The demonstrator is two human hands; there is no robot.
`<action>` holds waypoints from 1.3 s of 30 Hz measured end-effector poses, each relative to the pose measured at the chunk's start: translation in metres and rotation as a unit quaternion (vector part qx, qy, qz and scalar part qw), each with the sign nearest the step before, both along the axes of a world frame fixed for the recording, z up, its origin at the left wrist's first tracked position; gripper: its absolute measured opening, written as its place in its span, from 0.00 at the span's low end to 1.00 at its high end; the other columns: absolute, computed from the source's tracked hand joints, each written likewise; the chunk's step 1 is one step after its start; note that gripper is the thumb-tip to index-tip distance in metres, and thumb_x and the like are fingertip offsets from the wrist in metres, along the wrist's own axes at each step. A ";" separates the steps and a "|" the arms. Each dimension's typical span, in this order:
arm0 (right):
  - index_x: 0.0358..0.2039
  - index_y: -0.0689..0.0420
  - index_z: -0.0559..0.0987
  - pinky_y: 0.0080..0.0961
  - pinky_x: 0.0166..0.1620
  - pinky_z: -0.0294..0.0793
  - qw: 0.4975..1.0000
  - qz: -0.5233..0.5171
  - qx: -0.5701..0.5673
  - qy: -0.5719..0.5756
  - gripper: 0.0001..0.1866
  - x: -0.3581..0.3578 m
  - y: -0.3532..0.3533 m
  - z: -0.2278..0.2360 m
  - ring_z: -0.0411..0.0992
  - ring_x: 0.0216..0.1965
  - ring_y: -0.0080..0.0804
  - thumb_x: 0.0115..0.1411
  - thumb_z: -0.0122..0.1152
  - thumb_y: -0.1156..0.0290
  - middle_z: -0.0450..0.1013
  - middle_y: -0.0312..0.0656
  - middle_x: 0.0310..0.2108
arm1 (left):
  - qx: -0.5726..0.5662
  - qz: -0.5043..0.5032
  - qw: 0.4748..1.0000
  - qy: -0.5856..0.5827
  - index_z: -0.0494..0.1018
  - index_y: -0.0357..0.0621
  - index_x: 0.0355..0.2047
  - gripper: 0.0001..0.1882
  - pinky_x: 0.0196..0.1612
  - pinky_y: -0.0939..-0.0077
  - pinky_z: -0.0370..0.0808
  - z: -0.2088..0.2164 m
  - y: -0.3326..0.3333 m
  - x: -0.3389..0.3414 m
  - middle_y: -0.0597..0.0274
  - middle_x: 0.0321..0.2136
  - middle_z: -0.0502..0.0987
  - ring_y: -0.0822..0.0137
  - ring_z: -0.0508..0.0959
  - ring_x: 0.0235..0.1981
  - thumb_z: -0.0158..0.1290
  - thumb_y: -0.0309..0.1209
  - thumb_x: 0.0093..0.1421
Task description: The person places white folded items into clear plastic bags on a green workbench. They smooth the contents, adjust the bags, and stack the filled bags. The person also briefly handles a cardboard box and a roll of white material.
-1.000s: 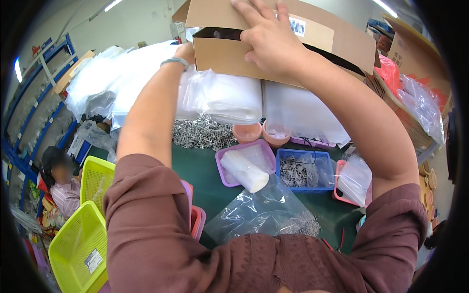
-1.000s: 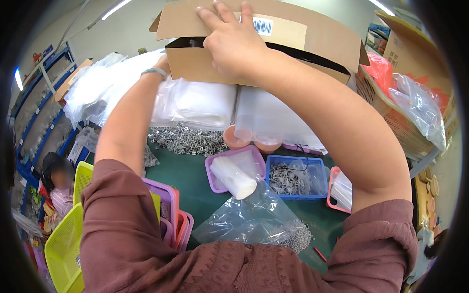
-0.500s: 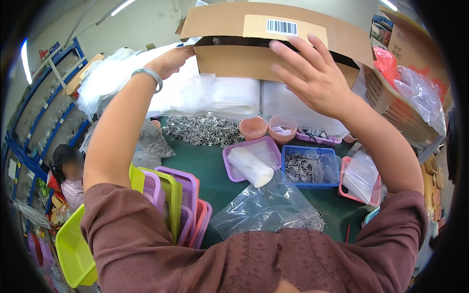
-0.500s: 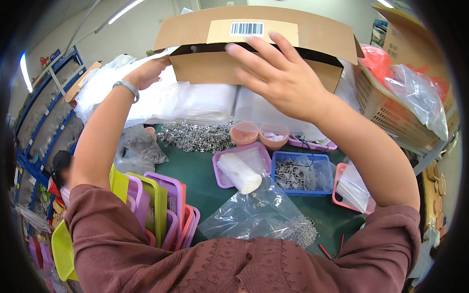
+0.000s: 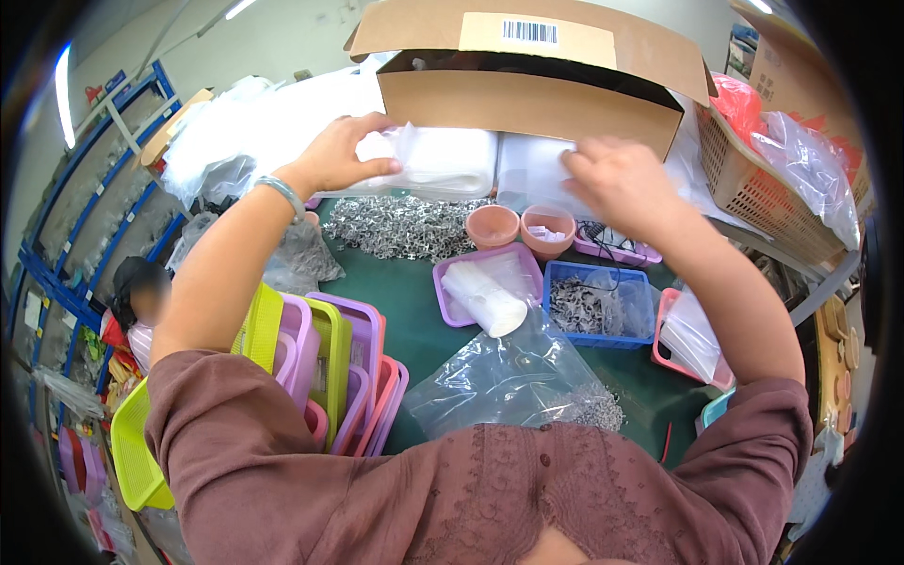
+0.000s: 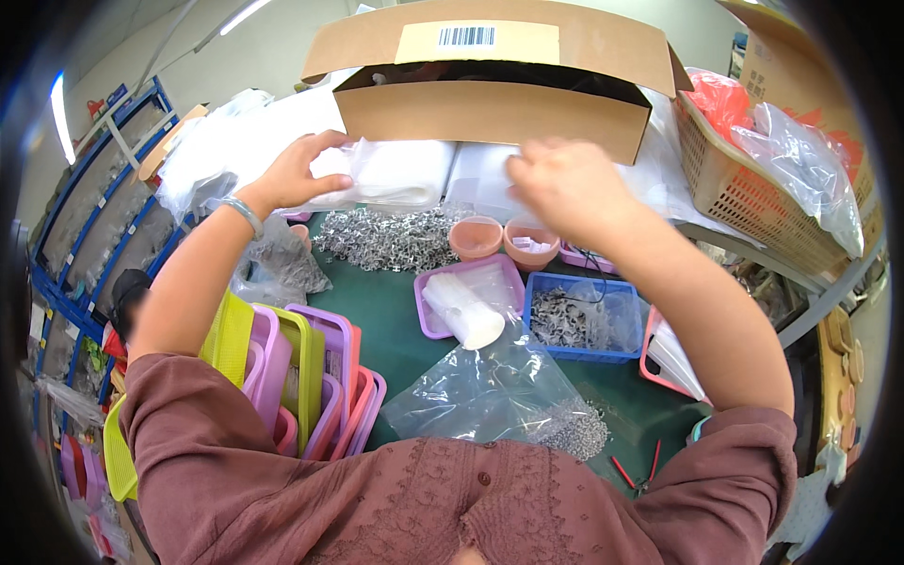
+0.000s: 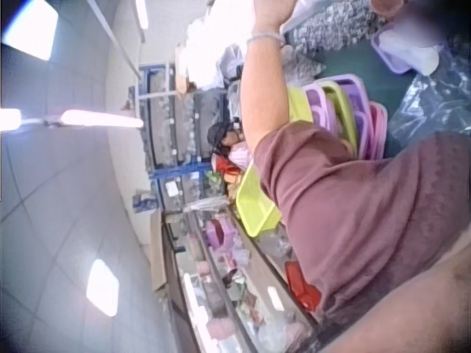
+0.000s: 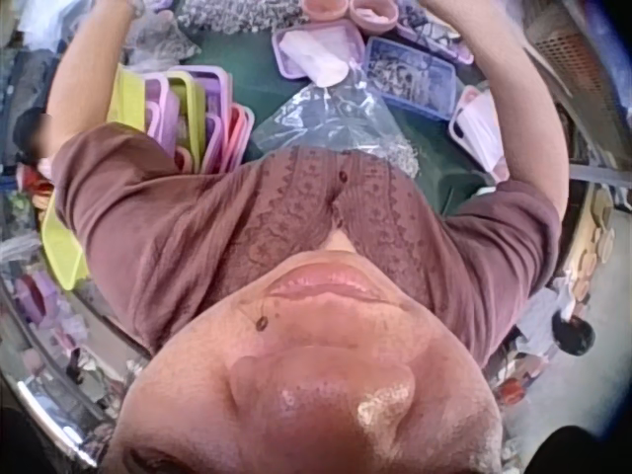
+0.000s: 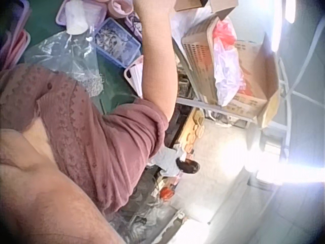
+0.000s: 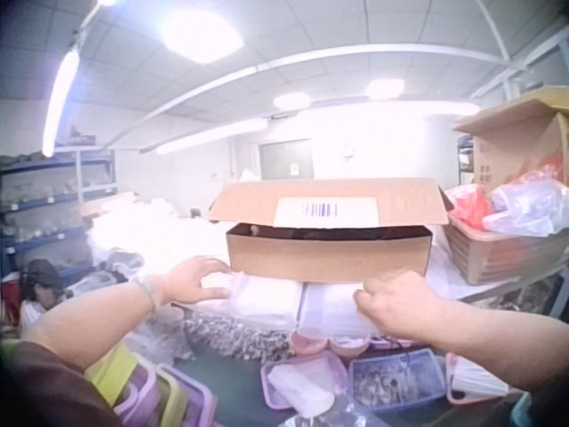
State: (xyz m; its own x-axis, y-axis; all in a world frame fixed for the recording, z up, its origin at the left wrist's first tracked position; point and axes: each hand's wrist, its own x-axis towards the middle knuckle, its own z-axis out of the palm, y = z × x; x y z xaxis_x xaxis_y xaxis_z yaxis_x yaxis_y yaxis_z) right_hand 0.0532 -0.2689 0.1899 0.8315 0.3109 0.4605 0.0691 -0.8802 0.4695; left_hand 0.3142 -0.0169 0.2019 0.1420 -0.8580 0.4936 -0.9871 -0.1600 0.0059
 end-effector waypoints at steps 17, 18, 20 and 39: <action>0.31 0.52 0.73 0.29 0.36 0.66 0.998 0.059 -0.018 -0.002 0.13 0.060 0.087 -0.024 0.67 0.38 0.35 0.40 0.57 0.71 0.67 0.43 0.39 | 0.336 0.257 0.889 0.178 0.72 0.48 0.39 0.20 0.39 0.71 0.67 0.049 0.056 0.012 0.63 0.37 0.72 0.65 0.71 0.37 0.52 0.31 0.42; 0.33 0.51 0.73 0.30 0.37 0.66 0.998 0.058 -0.024 -0.003 0.14 0.058 0.091 -0.021 0.66 0.40 0.36 0.41 0.57 0.71 0.66 0.44 0.41 | 0.287 0.280 0.879 0.256 0.71 0.48 0.43 0.24 0.40 0.71 0.66 0.058 0.054 0.027 0.63 0.39 0.72 0.66 0.70 0.38 0.53 0.33 0.42; 0.37 0.50 0.73 0.33 0.39 0.66 0.997 0.066 -0.041 -0.026 0.18 0.056 0.092 -0.023 0.65 0.43 0.38 0.42 0.56 0.71 0.64 0.44 0.45 | 0.060 0.289 0.909 0.293 0.63 0.48 0.52 0.28 0.44 0.66 0.65 0.057 0.031 0.041 0.57 0.45 0.69 0.63 0.66 0.48 0.49 0.39 0.49; 0.35 0.60 0.72 0.33 0.40 0.70 0.948 0.136 0.289 0.000 0.12 -0.073 0.043 -0.123 0.70 0.38 0.46 0.47 0.55 0.79 0.70 0.45 0.38 | -0.226 0.235 0.913 0.244 0.68 0.38 0.41 0.18 0.40 0.70 0.67 0.008 0.008 0.193 0.58 0.38 0.70 0.60 0.70 0.38 0.46 0.37 0.55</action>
State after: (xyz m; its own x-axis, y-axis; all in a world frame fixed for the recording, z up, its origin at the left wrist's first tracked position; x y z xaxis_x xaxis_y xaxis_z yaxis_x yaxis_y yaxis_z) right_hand -0.0197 -0.2258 0.0666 0.7563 0.2101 0.6196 0.3307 -0.9399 -0.0848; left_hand 0.5074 -0.0091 0.2100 0.7401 -0.3686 0.5625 -0.6720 -0.4384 0.5969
